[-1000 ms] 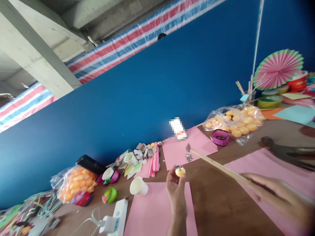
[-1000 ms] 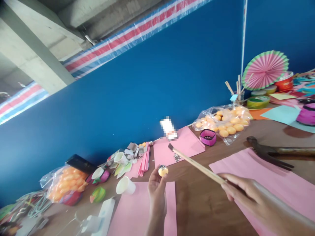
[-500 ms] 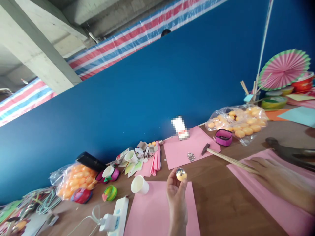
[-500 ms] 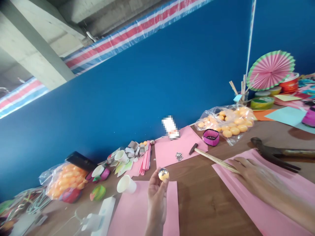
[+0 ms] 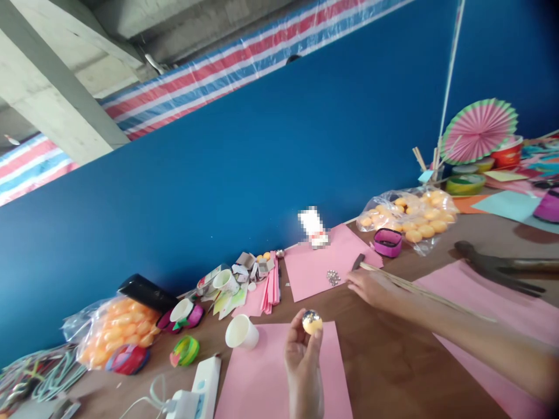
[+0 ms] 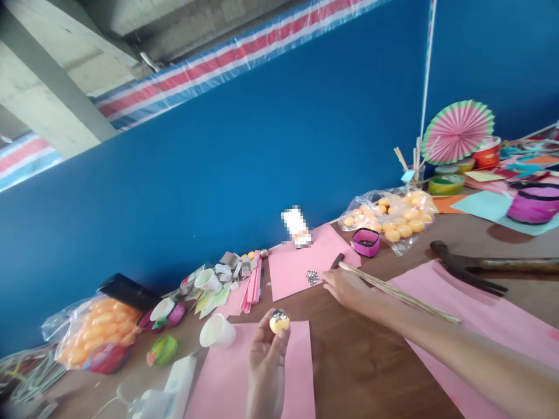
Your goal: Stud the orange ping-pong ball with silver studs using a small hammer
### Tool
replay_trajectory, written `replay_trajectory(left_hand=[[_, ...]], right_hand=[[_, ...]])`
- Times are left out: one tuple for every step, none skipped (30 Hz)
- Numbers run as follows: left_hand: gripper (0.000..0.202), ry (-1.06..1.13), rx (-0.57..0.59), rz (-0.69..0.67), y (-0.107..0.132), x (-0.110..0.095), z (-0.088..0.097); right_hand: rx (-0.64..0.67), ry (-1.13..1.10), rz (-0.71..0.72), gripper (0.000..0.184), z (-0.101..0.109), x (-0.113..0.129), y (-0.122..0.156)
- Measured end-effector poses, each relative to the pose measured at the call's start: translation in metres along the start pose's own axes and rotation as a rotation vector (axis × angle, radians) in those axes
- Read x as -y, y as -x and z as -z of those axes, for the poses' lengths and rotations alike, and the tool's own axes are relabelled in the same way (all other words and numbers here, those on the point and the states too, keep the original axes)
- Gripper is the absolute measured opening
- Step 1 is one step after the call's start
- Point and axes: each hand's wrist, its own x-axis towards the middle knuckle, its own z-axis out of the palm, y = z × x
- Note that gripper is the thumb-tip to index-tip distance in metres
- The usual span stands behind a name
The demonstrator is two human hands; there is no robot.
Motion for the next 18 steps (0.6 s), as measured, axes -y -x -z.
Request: replay_trajectory(left_hand=[[0.051,-0.002,-0.005,0.0,0.0,-0.001,0.004],[0.051,-0.001,-0.011,0.002,0.0,-0.002,0.007],[0.051,0.003,-0.016,0.003,0.0,-0.003,0.01],[0.051,0.008,-0.02,0.006,0.001,-0.004,0.013],[0.05,0.012,-0.017,0.012,0.001,-0.005,0.015],[0.05,0.013,-0.009,0.022,0.001,-0.006,0.016],[0.05,0.01,-0.001,0.033,0.001,-0.006,0.017],[0.051,0.008,0.005,0.04,0.001,-0.005,0.017],[0.051,0.006,0.006,0.041,0.001,-0.004,0.017],[0.051,0.007,0.002,0.036,0.001,-0.002,0.017],[0.052,0.01,-0.004,0.028,0.001,0.0,0.016],[0.052,0.014,-0.009,0.019,0.001,0.002,0.015],[0.052,0.015,-0.009,0.015,0.001,0.004,0.015],[0.052,0.013,-0.005,0.016,0.002,0.006,0.014],[0.052,0.012,0.001,0.019,0.002,0.007,0.013],[0.051,0.011,0.008,0.021,0.002,0.008,0.013],[0.05,0.011,0.016,0.022,0.002,0.008,0.012],[0.05,0.01,0.02,0.023,0.003,0.008,0.012]], right_hand=[[0.02,0.031,0.0,0.022,-0.003,0.002,-0.007],[0.029,0.048,0.0,0.022,-0.007,0.003,-0.013],[0.029,0.065,-0.005,0.022,-0.012,0.003,-0.019],[0.026,0.076,-0.012,0.022,-0.016,0.003,-0.023],[0.023,0.085,-0.017,0.021,-0.021,0.002,-0.026],[0.021,0.096,-0.023,0.02,-0.024,0.001,-0.029],[0.02,0.106,-0.027,0.019,-0.027,0.001,-0.031],[0.021,0.116,-0.032,0.019,-0.028,0.0,-0.032],[0.023,0.124,-0.036,0.018,-0.03,0.0,-0.033],[0.024,0.132,-0.04,0.018,-0.03,0.0,-0.034],[0.025,0.14,-0.045,0.017,-0.031,0.0,-0.035],[0.026,0.146,-0.049,0.017,-0.031,0.0,-0.035],[0.027,0.15,-0.052,0.017,-0.032,0.0,-0.036],[0.028,0.153,-0.055,0.018,-0.032,-0.001,-0.036],[0.028,0.155,-0.057,0.018,-0.033,-0.001,-0.037],[0.028,0.154,-0.057,0.019,-0.034,-0.001,-0.037],[0.028,0.15,-0.056,0.019,-0.035,-0.002,-0.037],[0.028,0.145,-0.054,0.02,-0.036,-0.002,-0.037]])
